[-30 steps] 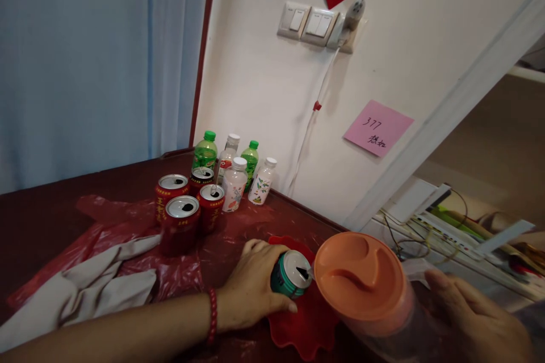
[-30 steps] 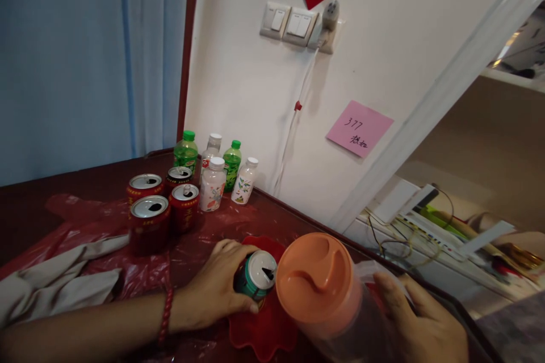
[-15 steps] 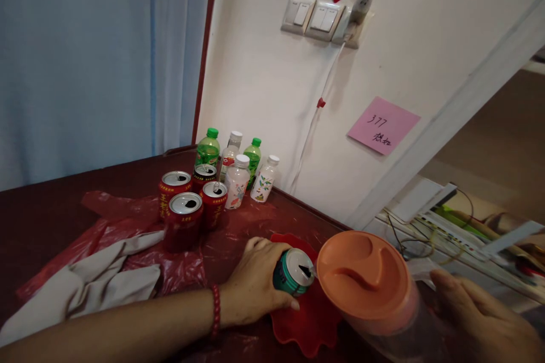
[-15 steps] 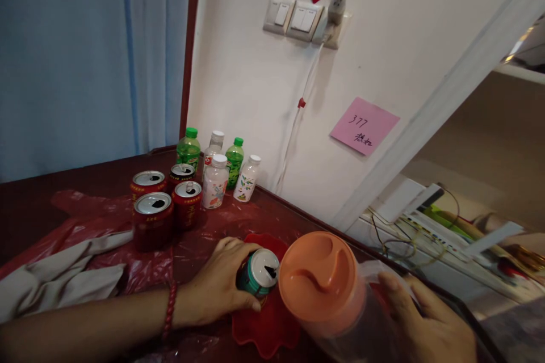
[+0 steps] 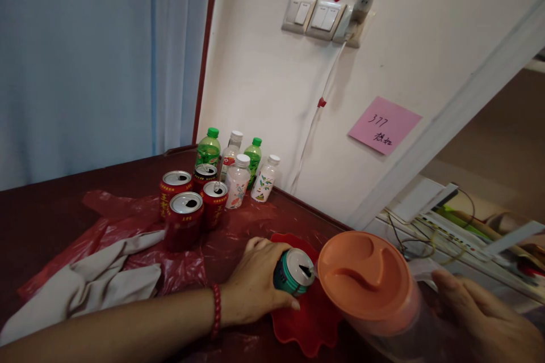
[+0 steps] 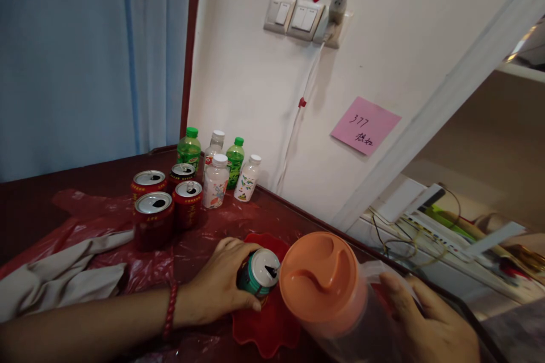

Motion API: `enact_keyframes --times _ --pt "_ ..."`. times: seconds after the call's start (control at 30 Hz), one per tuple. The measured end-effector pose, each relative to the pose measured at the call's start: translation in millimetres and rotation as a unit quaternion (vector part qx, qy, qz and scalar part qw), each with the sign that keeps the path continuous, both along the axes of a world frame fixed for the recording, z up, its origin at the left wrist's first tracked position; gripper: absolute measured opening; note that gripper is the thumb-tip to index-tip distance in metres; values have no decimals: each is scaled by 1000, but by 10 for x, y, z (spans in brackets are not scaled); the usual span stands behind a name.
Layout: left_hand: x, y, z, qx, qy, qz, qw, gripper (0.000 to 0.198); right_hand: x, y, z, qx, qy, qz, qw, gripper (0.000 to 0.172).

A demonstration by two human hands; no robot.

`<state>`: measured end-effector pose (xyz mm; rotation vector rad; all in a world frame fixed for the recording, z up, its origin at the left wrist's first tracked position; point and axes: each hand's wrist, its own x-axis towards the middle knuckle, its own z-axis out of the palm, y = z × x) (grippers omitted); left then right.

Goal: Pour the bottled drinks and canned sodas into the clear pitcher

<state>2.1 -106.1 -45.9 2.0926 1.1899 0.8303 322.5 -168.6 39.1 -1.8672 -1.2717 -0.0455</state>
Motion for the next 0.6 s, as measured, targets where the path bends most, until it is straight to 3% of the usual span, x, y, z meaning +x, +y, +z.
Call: enact_keyframes --times 0.2,0.4,0.6 --pt "-1 3 -2 -5 0 1 1000 88 -41 8 40 -30 21 7 999 59" --pt "4 13 -5 -8 0 2 1000 90 -75 -19 86 -90 27 -20 995 44" --pt "4 -2 27 -19 8 2 1000 90 -75 -26 67 -75 13 -9 997 44"
